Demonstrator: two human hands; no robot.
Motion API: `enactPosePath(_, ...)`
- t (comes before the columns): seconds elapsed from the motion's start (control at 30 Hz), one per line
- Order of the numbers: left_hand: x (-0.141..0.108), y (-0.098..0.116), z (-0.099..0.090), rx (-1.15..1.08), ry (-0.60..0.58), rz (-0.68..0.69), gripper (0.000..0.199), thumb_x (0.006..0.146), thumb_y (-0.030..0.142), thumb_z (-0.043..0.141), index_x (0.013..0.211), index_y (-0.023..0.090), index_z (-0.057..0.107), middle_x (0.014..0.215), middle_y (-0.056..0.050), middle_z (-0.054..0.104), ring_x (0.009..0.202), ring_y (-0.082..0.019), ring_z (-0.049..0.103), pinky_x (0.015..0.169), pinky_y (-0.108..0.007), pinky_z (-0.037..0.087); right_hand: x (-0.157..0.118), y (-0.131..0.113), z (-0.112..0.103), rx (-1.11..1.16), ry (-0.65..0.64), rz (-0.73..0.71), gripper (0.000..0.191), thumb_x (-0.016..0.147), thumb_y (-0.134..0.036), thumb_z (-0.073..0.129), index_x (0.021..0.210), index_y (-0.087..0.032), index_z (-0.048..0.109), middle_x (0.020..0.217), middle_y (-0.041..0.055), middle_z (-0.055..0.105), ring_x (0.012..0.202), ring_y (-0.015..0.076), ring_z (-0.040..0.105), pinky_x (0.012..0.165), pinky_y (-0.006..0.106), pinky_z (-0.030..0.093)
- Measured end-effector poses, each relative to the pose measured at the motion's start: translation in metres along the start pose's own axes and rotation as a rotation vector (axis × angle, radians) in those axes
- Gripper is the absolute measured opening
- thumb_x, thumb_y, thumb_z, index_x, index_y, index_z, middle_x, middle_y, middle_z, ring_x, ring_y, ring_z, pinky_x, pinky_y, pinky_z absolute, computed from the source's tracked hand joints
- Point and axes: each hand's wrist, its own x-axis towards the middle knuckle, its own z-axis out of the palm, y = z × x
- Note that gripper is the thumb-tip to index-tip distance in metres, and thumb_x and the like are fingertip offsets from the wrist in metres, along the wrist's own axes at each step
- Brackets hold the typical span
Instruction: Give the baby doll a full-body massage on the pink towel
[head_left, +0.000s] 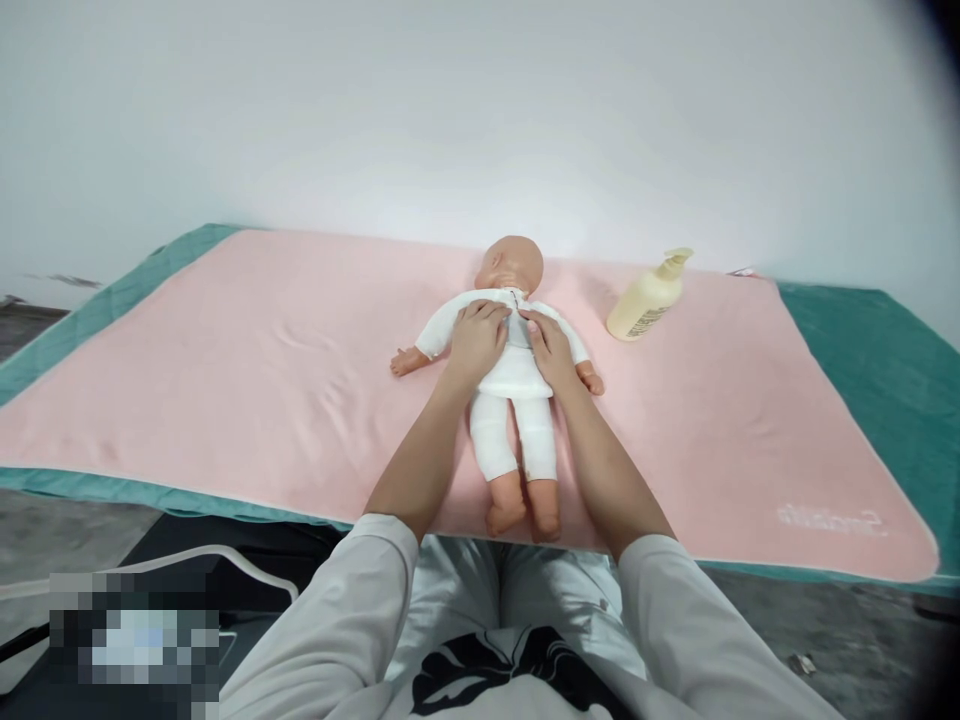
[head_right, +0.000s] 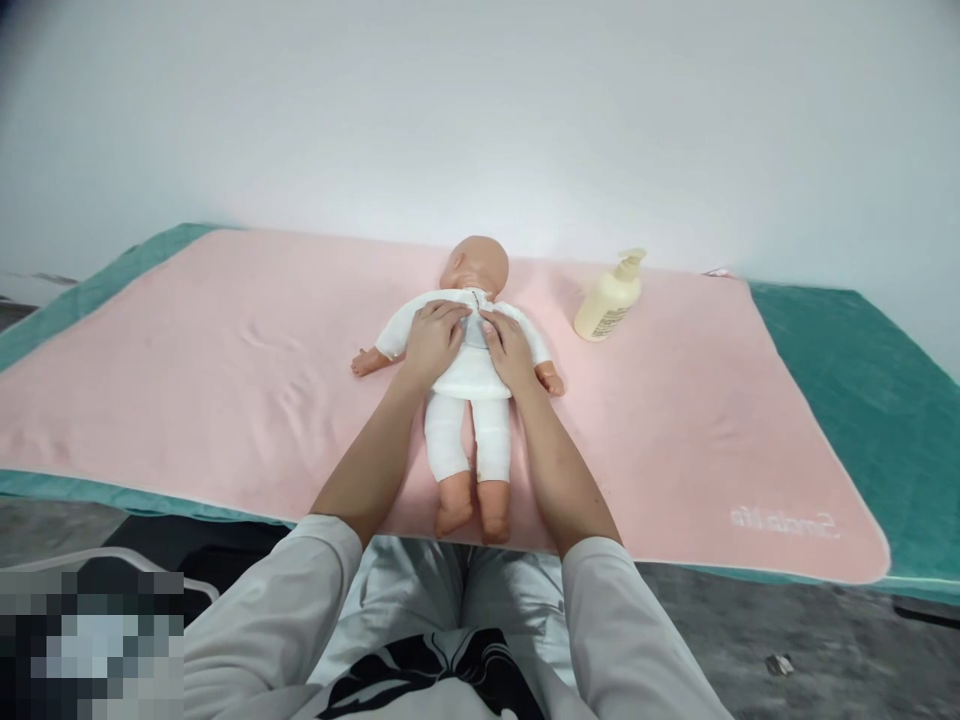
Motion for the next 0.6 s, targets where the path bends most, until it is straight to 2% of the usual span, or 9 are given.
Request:
enactPosePath(0.2,-0.0018,-0.0016,0.0033,0.014,0.043,0.016,0.04,0.091,0.018,0.041,0.122,0.021,0.066,0.131,-0.006,0.065,0.129,-0.028,0.05,0.11,-0.048,0.035,-0.0005,-0.004,-0.0029,0.01,-0.054,-0.013,0.056,0.098,-0.06,0.035,0.132,-0.022,0.057,0.142,0.0087,0.057,0.136,0.0226,0.048,0.121,0.044,0.034)
enactPosePath(0.4,-0.0021,0.0,0.0035,0.026,0.055,0.004,0.039,0.096,0.025,0.039,0.127,0.02,0.062,0.136,-0.006,0.063,0.137,-0.029,0.044,0.116,-0.049,0.028,0.0007,-0.0051,-0.0035,-0.027,-0.113,-0.004,0.062,0.098,-0.061,0.031,0.139,-0.019,0.051,0.151,0.0104,0.048,0.145,0.0251,0.038,0.125,0.048,0.025)
enactPosePath(0.6,-0.0006,-0.0002,0.0034,-0.003,0.026,-0.019,0.037,0.096,0.026,0.04,0.123,0.022,0.065,0.131,-0.006,0.066,0.132,-0.03,0.047,0.113,-0.051,0.029,0.0013,-0.0013,-0.0022,-0.032,-0.103,0.042,0.066,0.095,-0.067,0.034,0.139,-0.021,0.051,0.147,0.0115,0.052,0.139,0.0274,0.045,0.122,0.05,0.031)
